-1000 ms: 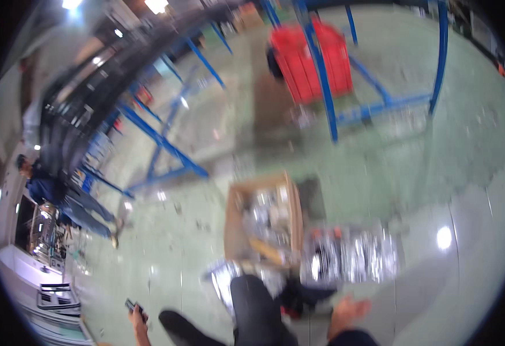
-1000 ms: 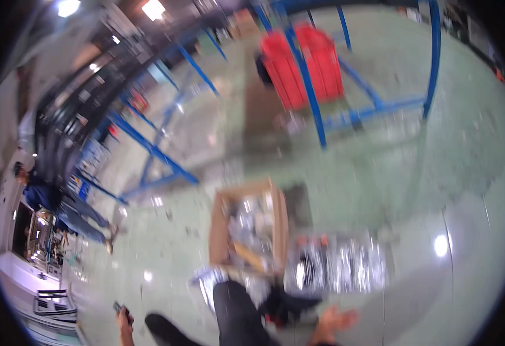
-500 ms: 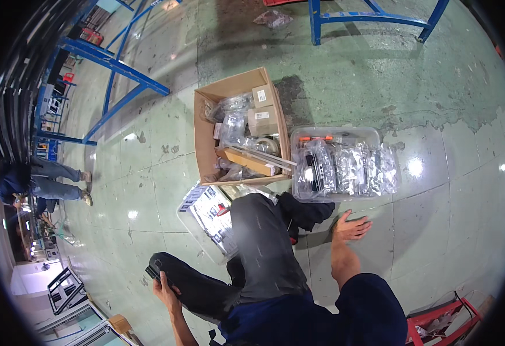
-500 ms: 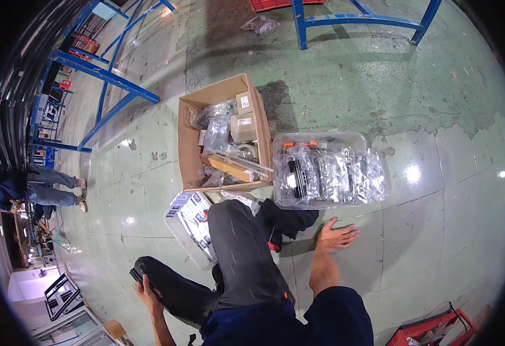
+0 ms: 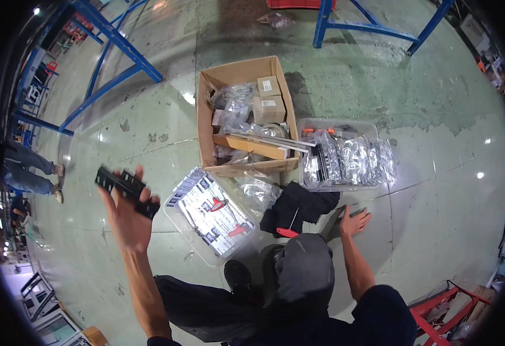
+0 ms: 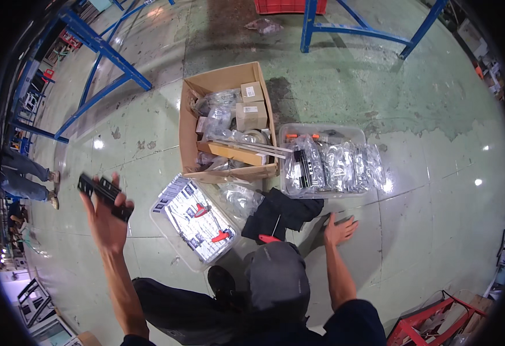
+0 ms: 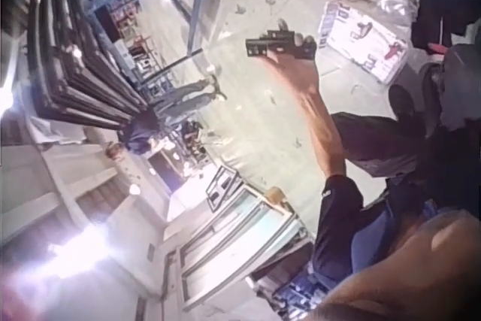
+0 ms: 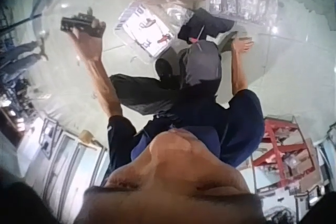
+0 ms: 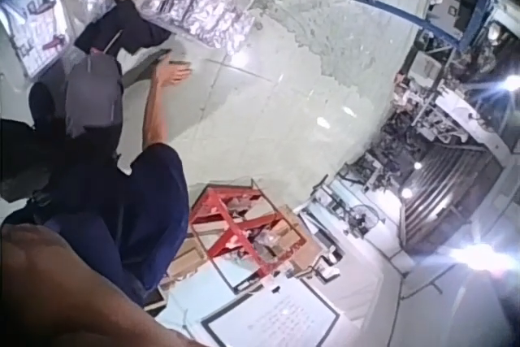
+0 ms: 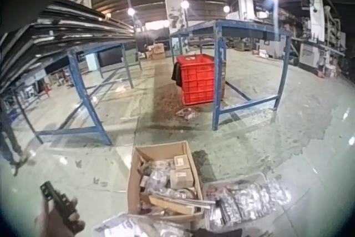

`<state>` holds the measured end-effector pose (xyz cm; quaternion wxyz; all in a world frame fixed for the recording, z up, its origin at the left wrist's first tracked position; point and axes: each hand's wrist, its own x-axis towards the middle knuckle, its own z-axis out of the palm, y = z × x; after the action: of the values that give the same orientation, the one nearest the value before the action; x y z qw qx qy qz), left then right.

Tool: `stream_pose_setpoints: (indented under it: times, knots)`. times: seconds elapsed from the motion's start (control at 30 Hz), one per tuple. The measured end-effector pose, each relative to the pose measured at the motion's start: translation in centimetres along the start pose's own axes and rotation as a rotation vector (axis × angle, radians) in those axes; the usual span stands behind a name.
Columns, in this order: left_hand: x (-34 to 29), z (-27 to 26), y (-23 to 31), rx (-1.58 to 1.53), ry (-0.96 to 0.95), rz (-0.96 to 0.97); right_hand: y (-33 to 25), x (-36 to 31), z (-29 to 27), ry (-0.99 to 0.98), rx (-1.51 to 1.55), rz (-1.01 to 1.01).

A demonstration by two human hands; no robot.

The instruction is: The person assembles metal brackets and metal frames by sorting through bolts and components in a plastic bin and a cardboard box, then fastening them together with a hex key.

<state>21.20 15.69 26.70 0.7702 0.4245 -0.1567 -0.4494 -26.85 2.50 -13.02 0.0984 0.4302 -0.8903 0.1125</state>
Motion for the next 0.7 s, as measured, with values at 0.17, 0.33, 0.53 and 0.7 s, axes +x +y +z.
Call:
stream_pose_setpoints:
  times: [0.17,0.33,0.53,0.7]
  knots:
    - [1.4,-0.9,-1.3,0.120,0.041,-0.040,7.3,-2.7,-13.8,-1.023,0.665,0.056]
    - [0.8,-1.2,-2.7,-0.125,-0.065,-0.246,1.4,-3.7,-28.8,-1.654,1.083,0.535]
    - [1.1,-2.7,-1.6,-0.060,-0.084,-0.153,-12.1,-2.1,-37.5,-0.890,1.222,-0.954]
    - [2.0,-1.6,-2.6,-0.076,-0.145,-0.150,-24.8,-6.0,-41.0,-1.256,1.496,-1.073]
